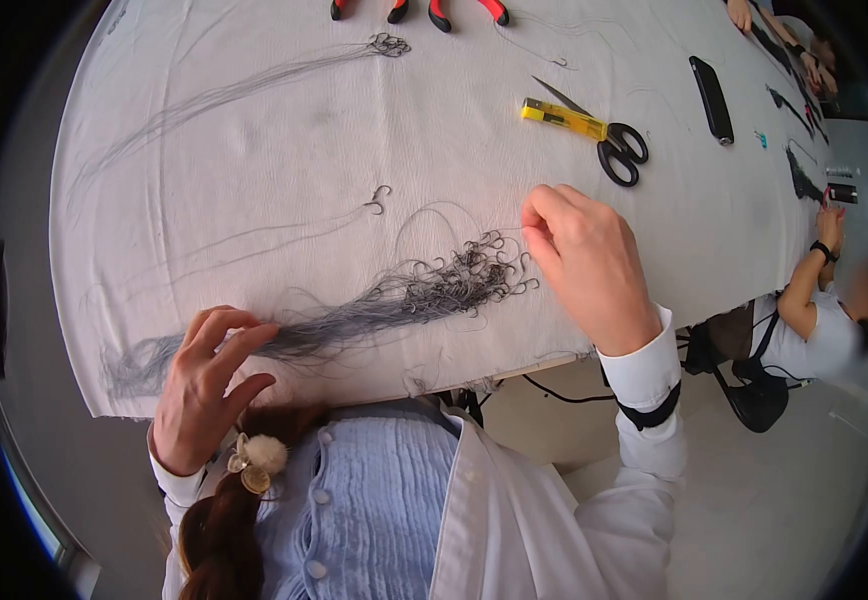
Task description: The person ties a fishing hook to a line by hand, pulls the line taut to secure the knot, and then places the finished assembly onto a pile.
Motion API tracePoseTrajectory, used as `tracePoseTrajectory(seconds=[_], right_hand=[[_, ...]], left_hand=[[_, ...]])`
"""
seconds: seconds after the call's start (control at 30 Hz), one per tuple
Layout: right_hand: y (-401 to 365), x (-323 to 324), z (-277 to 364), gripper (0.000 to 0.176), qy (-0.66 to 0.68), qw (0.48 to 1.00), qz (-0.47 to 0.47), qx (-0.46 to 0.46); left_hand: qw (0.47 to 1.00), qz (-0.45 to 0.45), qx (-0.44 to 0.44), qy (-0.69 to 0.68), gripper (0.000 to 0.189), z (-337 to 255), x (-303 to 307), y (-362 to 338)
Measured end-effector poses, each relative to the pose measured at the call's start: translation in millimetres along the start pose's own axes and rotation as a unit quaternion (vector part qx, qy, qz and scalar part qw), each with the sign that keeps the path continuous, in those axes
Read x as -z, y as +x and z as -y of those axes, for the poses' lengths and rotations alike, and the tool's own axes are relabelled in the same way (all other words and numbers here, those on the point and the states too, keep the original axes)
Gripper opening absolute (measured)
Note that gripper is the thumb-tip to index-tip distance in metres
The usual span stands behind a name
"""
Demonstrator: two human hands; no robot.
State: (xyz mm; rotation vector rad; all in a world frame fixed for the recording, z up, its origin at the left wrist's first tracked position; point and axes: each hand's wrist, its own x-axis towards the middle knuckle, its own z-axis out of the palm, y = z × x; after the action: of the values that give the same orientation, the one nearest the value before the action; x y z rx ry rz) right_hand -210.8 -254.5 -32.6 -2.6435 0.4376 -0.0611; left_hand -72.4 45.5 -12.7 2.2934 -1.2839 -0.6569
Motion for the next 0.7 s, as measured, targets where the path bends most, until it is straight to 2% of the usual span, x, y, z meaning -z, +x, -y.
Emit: tracePoseTrajectory(seconds=[0.07,0.2,0.37,0.43,0.5,0.57,0.63,0.67,0.7], right_hand=[[-1.4,12.4,5.5,0.007,0.069,0.997,0.02,-0.041],[-6.5,40.5,30.0,0.005,0.13,0.99,0.016,-0.057],[-4.8,61.9,63.1,0.007,0.207,0.978,0.008,-0.039],[0.8,61.7,74.1,0.007,0.332,0.941,0.047,-0.043],[7.8,58.7,81.8,0.007,0.351,0.933,0.075,-0.024],[15.5,55.6,94.3,0.009,0.427,0.894,0.12,-0.068],[22.0,52.0,103.8,0.012,0.431,0.893,0.12,-0.054],[24.5,49.2,104.7,0.014,0.447,0.887,0.113,-0.038],[27.8,48.4,106.6,0.015,0.461,0.881,0.107,-0.023]], left_hand=[[1.0,0.002,0.0,0.001,0.048,-1.0,6.2,-1.6],[1.0,0.003,-0.021,0.01,0.045,-7.0,33.0,-5.8],[0.998,-0.022,-0.053,-0.003,0.037,-23.4,67.0,7.6],[0.989,0.012,-0.067,-0.131,0.034,-30.0,74.9,22.0],[0.967,0.006,-0.14,-0.214,0.036,-27.2,66.7,44.6],[0.947,-0.008,-0.199,-0.25,0.044,-25.9,56.5,63.5],[0.895,0.044,-0.202,-0.396,0.037,-26.6,42.5,73.3],[0.896,0.035,-0.203,-0.393,0.037,-27.6,41.2,74.7],[0.842,0.088,-0.138,-0.514,0.031,-28.9,40.2,75.3]])
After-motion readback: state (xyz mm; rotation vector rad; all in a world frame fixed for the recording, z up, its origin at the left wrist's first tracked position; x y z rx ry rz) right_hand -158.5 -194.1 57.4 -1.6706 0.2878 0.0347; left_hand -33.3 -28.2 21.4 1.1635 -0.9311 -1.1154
